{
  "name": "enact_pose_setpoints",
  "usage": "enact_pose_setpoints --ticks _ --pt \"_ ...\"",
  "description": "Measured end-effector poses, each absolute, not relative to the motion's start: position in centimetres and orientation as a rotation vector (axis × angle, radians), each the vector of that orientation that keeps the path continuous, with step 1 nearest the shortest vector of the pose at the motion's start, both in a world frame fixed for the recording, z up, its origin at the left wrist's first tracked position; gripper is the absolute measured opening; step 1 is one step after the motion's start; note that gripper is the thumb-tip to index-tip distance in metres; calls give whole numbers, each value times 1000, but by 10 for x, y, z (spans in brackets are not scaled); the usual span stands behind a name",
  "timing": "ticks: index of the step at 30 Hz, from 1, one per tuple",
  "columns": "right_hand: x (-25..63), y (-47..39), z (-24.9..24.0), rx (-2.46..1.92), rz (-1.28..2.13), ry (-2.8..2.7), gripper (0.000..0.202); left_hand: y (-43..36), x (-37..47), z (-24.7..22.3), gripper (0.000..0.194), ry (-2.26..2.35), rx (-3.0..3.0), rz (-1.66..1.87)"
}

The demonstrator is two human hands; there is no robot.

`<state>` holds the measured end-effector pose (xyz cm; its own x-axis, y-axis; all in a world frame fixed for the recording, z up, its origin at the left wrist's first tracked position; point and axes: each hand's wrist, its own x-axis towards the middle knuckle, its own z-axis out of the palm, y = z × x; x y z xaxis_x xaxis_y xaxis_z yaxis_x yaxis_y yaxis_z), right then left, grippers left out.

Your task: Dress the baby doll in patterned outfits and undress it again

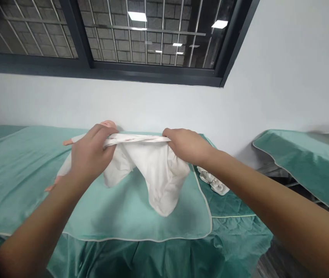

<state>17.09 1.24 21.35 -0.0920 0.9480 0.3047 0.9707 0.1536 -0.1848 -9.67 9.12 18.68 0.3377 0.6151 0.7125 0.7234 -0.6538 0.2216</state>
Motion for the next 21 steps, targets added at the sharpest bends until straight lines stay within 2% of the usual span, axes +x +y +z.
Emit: enact_pose_setpoints --ticks 2,6,12,16,21 --pt "179 4 205 -1862 -118 -2022 30 92 -106 181 29 -1342 -2498 -1358" --pt "197 -15 183 -1909 -42 -1855 20 89 -120 171 21 -1633 -2629 -1474" --pt "222 -27 162 -1966 23 -1700 19 91 -134 158 33 -1957 -2915 -1517" --pt "235 -10 142 -2083 -19 -1771 28 126 -134 136 38 -2073 -3169 -1263" --pt "220 27 98 -2214 -200 -1786 33 161 -105 97 34 -1944 -2716 -835"
